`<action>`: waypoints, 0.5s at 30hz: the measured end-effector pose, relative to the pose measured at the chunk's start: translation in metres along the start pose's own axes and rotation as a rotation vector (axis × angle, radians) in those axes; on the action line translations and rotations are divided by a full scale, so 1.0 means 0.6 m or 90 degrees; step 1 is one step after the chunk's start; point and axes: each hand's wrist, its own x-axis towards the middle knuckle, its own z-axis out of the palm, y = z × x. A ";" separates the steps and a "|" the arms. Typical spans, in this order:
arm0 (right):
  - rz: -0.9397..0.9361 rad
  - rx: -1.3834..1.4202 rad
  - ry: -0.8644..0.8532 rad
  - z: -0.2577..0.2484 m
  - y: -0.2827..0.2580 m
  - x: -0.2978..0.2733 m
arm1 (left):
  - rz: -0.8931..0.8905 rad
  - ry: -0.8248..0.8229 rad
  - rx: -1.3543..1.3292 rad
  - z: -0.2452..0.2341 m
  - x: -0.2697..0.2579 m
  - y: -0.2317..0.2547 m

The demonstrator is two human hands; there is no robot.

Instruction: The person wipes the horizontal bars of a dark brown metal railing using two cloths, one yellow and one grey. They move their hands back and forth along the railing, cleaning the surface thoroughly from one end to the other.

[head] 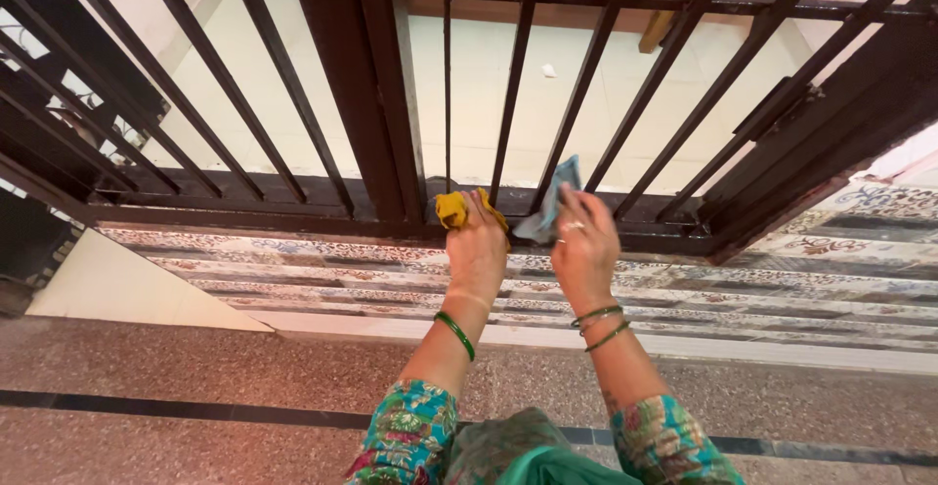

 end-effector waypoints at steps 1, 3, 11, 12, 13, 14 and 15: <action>0.003 -0.027 -0.063 0.003 -0.007 0.001 | -0.002 0.017 -0.031 0.007 0.002 -0.004; 0.006 -0.079 -0.186 0.010 -0.022 0.006 | -0.006 0.054 -0.093 0.020 0.006 -0.015; 0.020 -0.027 -0.167 -0.011 -0.025 -0.010 | -0.011 0.062 -0.169 0.040 0.017 -0.038; 0.024 -0.014 -0.168 -0.016 -0.022 -0.022 | -0.008 0.069 -0.163 0.043 0.017 -0.037; 0.063 -0.009 -0.173 -0.019 -0.017 -0.033 | -0.011 0.067 -0.155 0.045 0.017 -0.033; 0.101 -0.002 -0.176 -0.021 -0.012 -0.043 | -0.014 0.066 -0.144 0.045 0.018 -0.030; 0.140 0.005 -0.179 -0.024 -0.007 -0.051 | -0.017 0.065 -0.134 0.043 0.017 -0.027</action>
